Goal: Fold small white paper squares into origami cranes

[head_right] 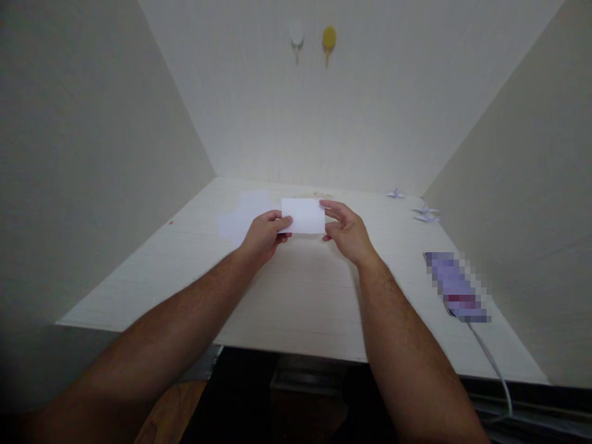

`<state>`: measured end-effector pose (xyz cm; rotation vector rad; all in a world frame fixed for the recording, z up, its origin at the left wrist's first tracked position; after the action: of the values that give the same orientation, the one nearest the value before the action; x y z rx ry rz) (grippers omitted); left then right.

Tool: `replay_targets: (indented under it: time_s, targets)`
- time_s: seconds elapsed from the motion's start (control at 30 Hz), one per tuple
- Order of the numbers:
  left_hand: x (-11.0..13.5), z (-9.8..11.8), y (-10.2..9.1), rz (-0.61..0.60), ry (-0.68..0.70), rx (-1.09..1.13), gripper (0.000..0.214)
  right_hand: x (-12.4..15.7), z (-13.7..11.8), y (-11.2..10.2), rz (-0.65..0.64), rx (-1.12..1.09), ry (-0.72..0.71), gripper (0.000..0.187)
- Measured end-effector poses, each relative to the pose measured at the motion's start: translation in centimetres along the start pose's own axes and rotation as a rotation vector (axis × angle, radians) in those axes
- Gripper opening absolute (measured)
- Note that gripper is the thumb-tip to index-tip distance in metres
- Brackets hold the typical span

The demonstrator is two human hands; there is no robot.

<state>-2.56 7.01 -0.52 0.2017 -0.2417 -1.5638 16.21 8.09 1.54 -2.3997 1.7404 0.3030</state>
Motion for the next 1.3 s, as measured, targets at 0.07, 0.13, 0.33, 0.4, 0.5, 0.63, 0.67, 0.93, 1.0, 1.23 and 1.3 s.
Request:
replay_targets:
  time_s: [0.07, 0.13, 0.33, 0.4, 0.5, 0.63, 0.67, 0.93, 1.0, 1.23, 1.3]
  targets:
    - [-0.1, -0.1, 0.2, -0.021, -0.014, 0.022, 0.022, 0.0, 0.2, 0.2, -0.070, 0.008, -0.015, 0.042]
    - [0.0, -0.2, 0.4, -0.043, -0.023, 0.034, 0.019, 0.0, 0.3, 0.3, -0.076, 0.019, -0.038, 0.025]
    - [0.2, -0.2, 1.0, -0.115, -0.049, 0.069, 0.020, 0.2, 0.1, 0.0, 0.050, 0.047, -0.045, 0.017]
    - [0.2, -0.2, 1.1, -0.130, -0.060, 0.079, 0.018, 0.2, 0.1, -0.2, 0.109, 0.017, -0.051, 0.017]
    - [0.3, -0.2, 1.5, -0.164, -0.039, 0.112, 0.027, 0.1, 0.4, -0.6, 0.206, -0.043, -0.052, 0.019]
    - [0.6, 0.4, 2.1, -0.217, 0.115, 0.062, 0.046, 0.1, 0.6, -0.7, 0.268, -0.097, -0.026, 0.025]
    - [0.7, 0.6, 2.1, -0.197, 0.148, 0.031, 0.047, 0.2, 0.6, -0.6, 0.270, -0.109, -0.020, 0.026]
    - [0.8, 0.9, 1.3, -0.008, 0.214, -0.042, 0.030, 0.3, 1.0, 0.8, 0.179, -0.122, 0.014, 0.021]
    - [0.8, 0.9, 1.2, 0.017, 0.224, -0.053, 0.028, 0.3, 1.2, 0.9, 0.170, -0.110, 0.030, 0.020]
    - [0.7, 0.9, 0.9, 0.098, 0.244, -0.083, 0.023, 0.4, 1.1, 0.9, 0.187, -0.116, 0.042, 0.024]
    - [0.7, 0.9, 0.9, 0.101, 0.255, -0.089, 0.022, 0.5, 1.1, 0.9, 0.192, -0.119, 0.040, 0.025]
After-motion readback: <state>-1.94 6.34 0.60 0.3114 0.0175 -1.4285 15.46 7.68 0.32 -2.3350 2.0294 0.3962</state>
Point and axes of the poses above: each hand's wrist, its own x-axis away from the middle knuckle, its own y-axis out of the palm, z = x × y, the point moved 5 cm from there along -x, towards the middle knuckle, and after that the axes turned 8 degrees about -z, right-handed, at the moved point
